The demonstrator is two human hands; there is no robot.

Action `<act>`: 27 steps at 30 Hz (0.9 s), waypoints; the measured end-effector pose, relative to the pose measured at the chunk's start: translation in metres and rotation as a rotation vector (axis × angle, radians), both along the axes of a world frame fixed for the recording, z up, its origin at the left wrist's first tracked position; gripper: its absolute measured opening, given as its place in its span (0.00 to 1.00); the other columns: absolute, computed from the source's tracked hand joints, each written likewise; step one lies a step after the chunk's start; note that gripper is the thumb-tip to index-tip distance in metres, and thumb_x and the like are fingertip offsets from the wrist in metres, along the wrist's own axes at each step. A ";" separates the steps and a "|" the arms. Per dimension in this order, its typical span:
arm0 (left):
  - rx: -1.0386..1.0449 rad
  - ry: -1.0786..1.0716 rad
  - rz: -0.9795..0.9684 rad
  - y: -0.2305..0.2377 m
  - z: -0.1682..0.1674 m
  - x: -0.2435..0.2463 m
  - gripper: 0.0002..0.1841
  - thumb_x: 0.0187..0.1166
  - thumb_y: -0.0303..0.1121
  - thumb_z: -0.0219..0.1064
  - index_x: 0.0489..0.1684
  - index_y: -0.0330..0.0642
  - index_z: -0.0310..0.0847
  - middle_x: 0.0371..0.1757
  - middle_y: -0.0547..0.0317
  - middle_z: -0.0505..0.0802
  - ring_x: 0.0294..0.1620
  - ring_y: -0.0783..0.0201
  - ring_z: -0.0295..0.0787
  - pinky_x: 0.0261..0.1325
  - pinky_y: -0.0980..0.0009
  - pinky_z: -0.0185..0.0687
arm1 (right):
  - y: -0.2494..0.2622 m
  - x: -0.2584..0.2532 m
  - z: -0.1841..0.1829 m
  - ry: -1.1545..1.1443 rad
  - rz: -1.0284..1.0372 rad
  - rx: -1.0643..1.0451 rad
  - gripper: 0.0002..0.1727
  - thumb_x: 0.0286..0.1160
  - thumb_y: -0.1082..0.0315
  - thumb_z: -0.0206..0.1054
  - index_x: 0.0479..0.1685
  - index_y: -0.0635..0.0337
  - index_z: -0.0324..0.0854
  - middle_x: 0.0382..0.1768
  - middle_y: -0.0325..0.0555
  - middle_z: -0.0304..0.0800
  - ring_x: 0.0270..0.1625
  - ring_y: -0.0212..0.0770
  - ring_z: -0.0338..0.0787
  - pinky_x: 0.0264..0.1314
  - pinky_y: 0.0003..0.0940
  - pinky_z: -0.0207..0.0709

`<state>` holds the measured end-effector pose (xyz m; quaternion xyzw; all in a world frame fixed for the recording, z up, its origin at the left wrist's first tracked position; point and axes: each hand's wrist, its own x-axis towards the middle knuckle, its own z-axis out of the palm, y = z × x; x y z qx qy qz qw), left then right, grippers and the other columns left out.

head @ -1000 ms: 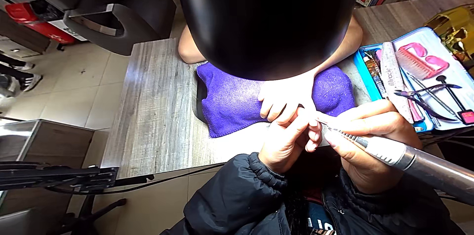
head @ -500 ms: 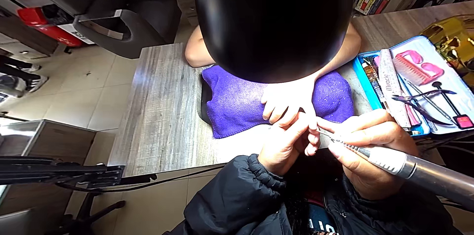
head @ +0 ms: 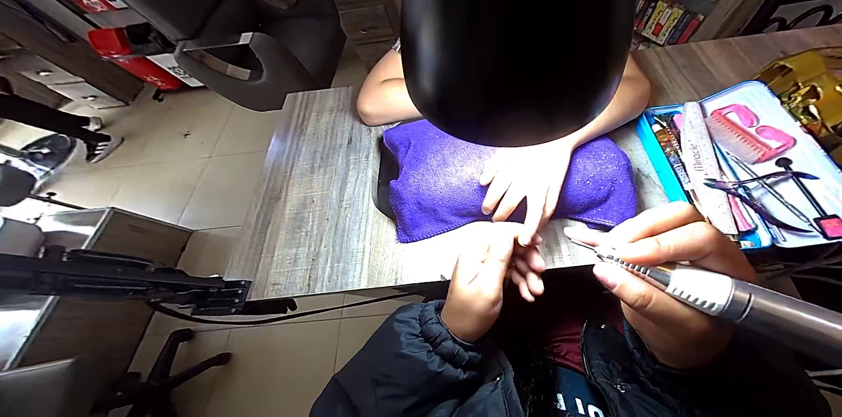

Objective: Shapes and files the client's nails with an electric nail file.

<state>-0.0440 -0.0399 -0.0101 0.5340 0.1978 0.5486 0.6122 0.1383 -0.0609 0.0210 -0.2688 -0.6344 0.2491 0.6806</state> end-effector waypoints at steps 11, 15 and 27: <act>-0.242 -0.242 -0.423 0.024 0.003 0.021 0.14 0.90 0.38 0.59 0.35 0.45 0.86 0.19 0.70 0.83 0.21 0.79 0.80 0.29 0.82 0.78 | 0.003 0.001 0.004 -0.027 0.059 -0.074 0.12 0.56 0.75 0.79 0.39 0.51 0.88 0.41 0.32 0.85 0.47 0.30 0.89 0.60 0.35 0.91; -0.218 -0.246 -0.361 0.020 0.001 0.025 0.15 0.90 0.35 0.57 0.31 0.45 0.85 0.19 0.70 0.82 0.21 0.80 0.80 0.30 0.83 0.78 | 0.002 0.001 0.002 -0.111 0.007 -0.048 0.09 0.59 0.73 0.77 0.37 0.50 0.87 0.40 0.31 0.84 0.45 0.28 0.89 0.55 0.28 0.91; -0.210 -0.274 -0.328 0.017 -0.003 0.027 0.14 0.89 0.32 0.58 0.31 0.41 0.86 0.21 0.69 0.85 0.22 0.80 0.82 0.33 0.83 0.80 | 0.002 -0.001 -0.004 -0.069 -0.047 -0.081 0.11 0.59 0.73 0.78 0.38 0.48 0.89 0.40 0.31 0.85 0.45 0.29 0.89 0.52 0.28 0.91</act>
